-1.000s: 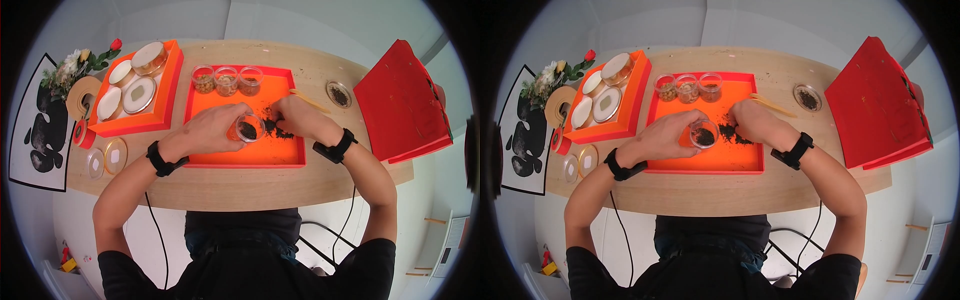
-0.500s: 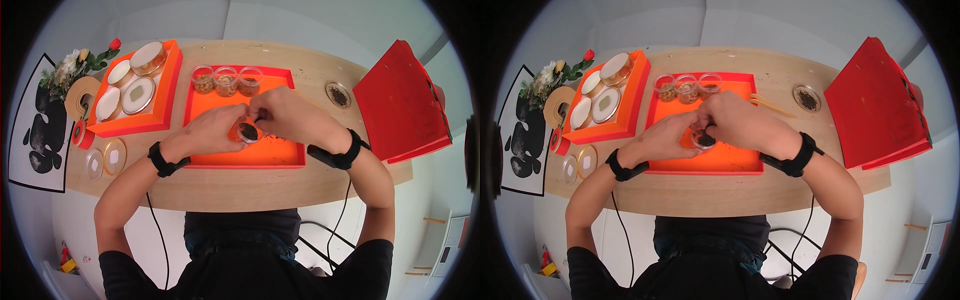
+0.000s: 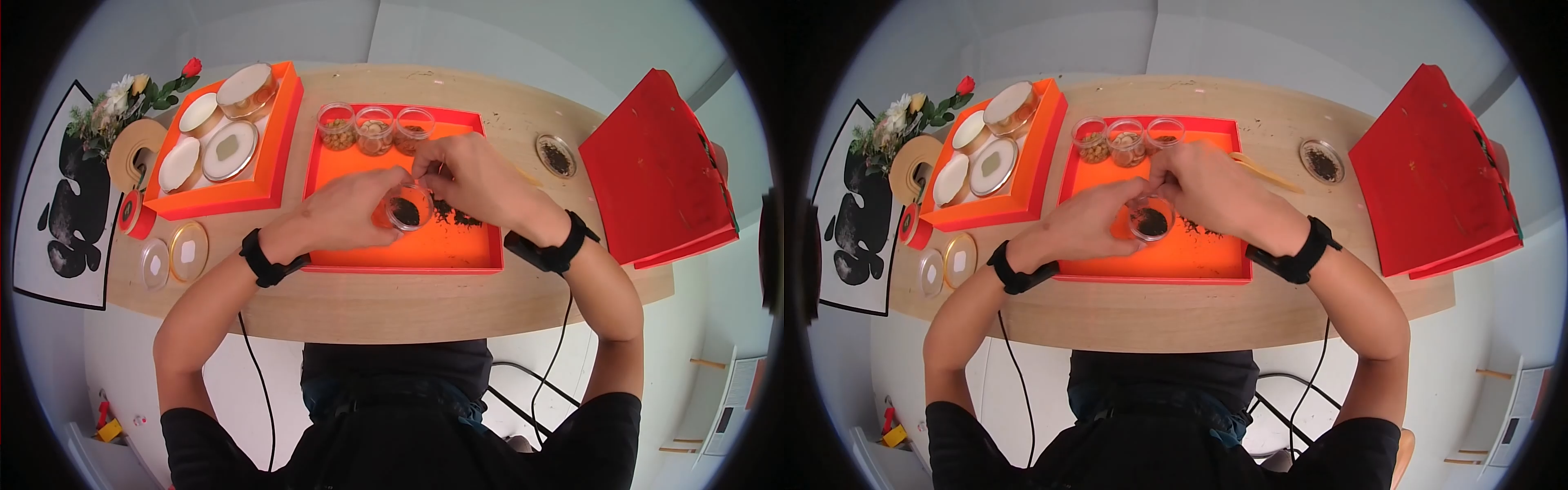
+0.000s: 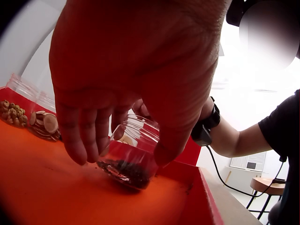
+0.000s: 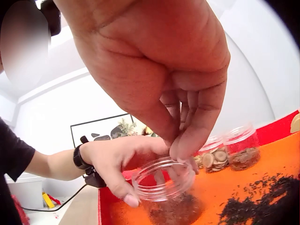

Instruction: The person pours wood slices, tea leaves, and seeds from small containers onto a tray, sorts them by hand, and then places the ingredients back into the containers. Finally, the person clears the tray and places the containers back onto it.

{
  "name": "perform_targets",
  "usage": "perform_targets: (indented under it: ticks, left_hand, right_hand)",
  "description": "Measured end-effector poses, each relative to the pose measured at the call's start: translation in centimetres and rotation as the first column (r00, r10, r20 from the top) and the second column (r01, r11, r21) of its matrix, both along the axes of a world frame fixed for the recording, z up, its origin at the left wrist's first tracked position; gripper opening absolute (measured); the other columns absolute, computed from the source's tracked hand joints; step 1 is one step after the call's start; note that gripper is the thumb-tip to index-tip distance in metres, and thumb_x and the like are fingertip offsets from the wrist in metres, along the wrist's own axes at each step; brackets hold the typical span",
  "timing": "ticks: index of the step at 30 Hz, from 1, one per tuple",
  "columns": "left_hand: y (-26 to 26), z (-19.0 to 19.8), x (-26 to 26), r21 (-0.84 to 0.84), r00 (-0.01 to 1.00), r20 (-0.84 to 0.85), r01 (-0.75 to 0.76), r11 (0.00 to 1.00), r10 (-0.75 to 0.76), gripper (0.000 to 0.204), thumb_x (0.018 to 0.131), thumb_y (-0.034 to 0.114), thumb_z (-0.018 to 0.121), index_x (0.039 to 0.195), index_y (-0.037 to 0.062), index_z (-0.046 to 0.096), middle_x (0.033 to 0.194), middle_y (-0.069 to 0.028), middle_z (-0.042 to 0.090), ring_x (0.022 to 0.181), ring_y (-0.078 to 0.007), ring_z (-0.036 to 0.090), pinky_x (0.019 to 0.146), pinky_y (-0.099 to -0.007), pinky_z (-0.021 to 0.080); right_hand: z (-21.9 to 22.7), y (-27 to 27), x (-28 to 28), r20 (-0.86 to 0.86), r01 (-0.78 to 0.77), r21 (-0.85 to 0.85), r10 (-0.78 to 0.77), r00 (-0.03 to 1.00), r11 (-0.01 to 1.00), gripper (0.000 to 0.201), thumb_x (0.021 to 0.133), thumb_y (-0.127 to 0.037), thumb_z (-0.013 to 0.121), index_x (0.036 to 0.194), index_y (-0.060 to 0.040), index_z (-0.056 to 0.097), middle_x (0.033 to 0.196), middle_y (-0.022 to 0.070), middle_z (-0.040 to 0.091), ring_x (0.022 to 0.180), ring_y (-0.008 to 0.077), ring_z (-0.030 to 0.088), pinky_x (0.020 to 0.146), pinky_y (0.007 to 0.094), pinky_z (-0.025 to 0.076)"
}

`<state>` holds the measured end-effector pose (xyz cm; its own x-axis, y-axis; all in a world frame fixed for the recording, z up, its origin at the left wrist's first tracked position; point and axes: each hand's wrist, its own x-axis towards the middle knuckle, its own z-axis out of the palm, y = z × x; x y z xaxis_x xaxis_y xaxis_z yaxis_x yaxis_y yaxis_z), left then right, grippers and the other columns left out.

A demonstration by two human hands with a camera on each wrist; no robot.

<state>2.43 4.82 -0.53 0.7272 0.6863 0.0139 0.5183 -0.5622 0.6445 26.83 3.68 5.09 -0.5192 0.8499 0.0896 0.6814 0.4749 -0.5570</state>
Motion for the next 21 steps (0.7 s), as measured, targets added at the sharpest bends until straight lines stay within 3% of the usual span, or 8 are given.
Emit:
perform_targets:
  ticks: [1, 3, 4, 6, 12, 16, 21]
  left_hand:
    - [0.2, -0.4, -0.4, 0.003, 0.999, 0.054, 0.005, 1.000, -0.005, 0.052, 0.089, 0.025, 0.085, 0.129, 0.0005, 0.064, 0.121, -0.0194, 0.074, 0.116, -0.0361, 0.074, 0.098, -0.0465, 0.059]
    - [0.3, -0.2, -0.5, 0.011, 0.994, 0.106, 0.014, 1.000, -0.015, 0.052, 0.089, 0.025, 0.084, 0.131, 0.0010, 0.064, 0.121, -0.0192, 0.074, 0.115, -0.0360, 0.074, 0.097, -0.0468, 0.059]
    - [0.2, 0.3, -0.5, -0.012, 0.999, 0.050, 0.003, 1.000, -0.003, 0.056, 0.088, 0.022, 0.086, 0.134, 0.0010, 0.063, 0.121, -0.0170, 0.072, 0.115, -0.0327, 0.072, 0.098, -0.0445, 0.058]
    - [0.1, 0.5, -0.6, -0.034, 1.000, -0.009, -0.013, 0.999, 0.013, 0.060, 0.086, 0.020, 0.087, 0.137, 0.0010, 0.062, 0.122, -0.0147, 0.070, 0.114, -0.0294, 0.071, 0.099, -0.0422, 0.057]
    - [-0.1, -0.1, -1.1, -0.001, 1.000, -0.003, -0.014, 1.000, 0.014, 0.061, 0.087, 0.020, 0.087, 0.139, 0.0030, 0.062, 0.120, -0.0139, 0.069, 0.113, -0.0300, 0.071, 0.098, -0.0425, 0.057]
    - [0.1, -0.1, -1.2, -0.001, 1.000, 0.001, -0.007, 1.000, 0.007, 0.062, 0.088, 0.021, 0.087, 0.141, 0.0023, 0.061, 0.123, -0.0152, 0.070, 0.116, -0.0304, 0.071, 0.101, -0.0423, 0.058]
    - [0.3, 0.0, -0.9, 0.002, 1.000, -0.001, -0.002, 1.000, 0.002, 0.062, 0.088, 0.022, 0.086, 0.141, 0.0015, 0.061, 0.125, -0.0169, 0.071, 0.119, -0.0306, 0.072, 0.104, -0.0423, 0.058]
  right_hand:
    - [-0.6, 0.6, 0.3, 0.000, 0.004, 0.000, -0.004, 1.000, 1.000, 0.011, 0.097, -0.003, 0.074, 0.106, 0.0016, 0.077, 0.091, 0.0178, 0.079, 0.084, 0.0305, 0.077, 0.075, 0.0406, 0.060]
    - [-2.3, 1.6, 1.0, 0.224, 0.068, -0.001, -0.066, 0.972, 0.998, 0.016, 0.096, -0.007, 0.078, 0.111, -0.0004, 0.076, 0.100, 0.0186, 0.078, 0.093, 0.0337, 0.077, 0.081, 0.0436, 0.059]
    - [-2.7, 1.6, 1.1, 0.223, 0.070, 0.002, -0.068, 0.972, 0.998, 0.016, 0.096, -0.007, 0.078, 0.111, -0.0004, 0.076, 0.100, 0.0186, 0.078, 0.093, 0.0337, 0.077, 0.081, 0.0436, 0.059]
    - [-3.2, 1.5, 1.0, 0.378, -0.007, -0.025, 0.016, 0.926, 1.000, 0.022, 0.094, -0.010, 0.081, 0.113, -0.0025, 0.074, 0.105, 0.0187, 0.075, 0.100, 0.0370, 0.074, 0.085, 0.0468, 0.058]
    - [-6.1, 2.4, 2.5, 0.305, -0.064, -0.066, 0.081, 0.949, 0.996, 0.021, 0.092, -0.009, 0.083, 0.108, -0.0029, 0.071, 0.102, 0.0180, 0.070, 0.102, 0.0391, 0.070, 0.087, 0.0489, 0.056]
    - [-6.4, 2.6, 3.3, 0.358, -0.088, -0.077, 0.109, 0.927, 0.993, 0.019, 0.091, -0.008, 0.082, 0.105, -0.0004, 0.071, 0.102, 0.0191, 0.072, 0.100, 0.0388, 0.071, 0.085, 0.0485, 0.056]
    - [-5.9, 2.2, 3.3, 0.283, -0.040, -0.083, 0.062, 0.957, 0.996, 0.008, 0.088, 0.000, 0.076, 0.091, 0.0041, 0.070, 0.083, 0.0192, 0.071, 0.080, 0.0369, 0.071, 0.072, 0.0447, 0.056]
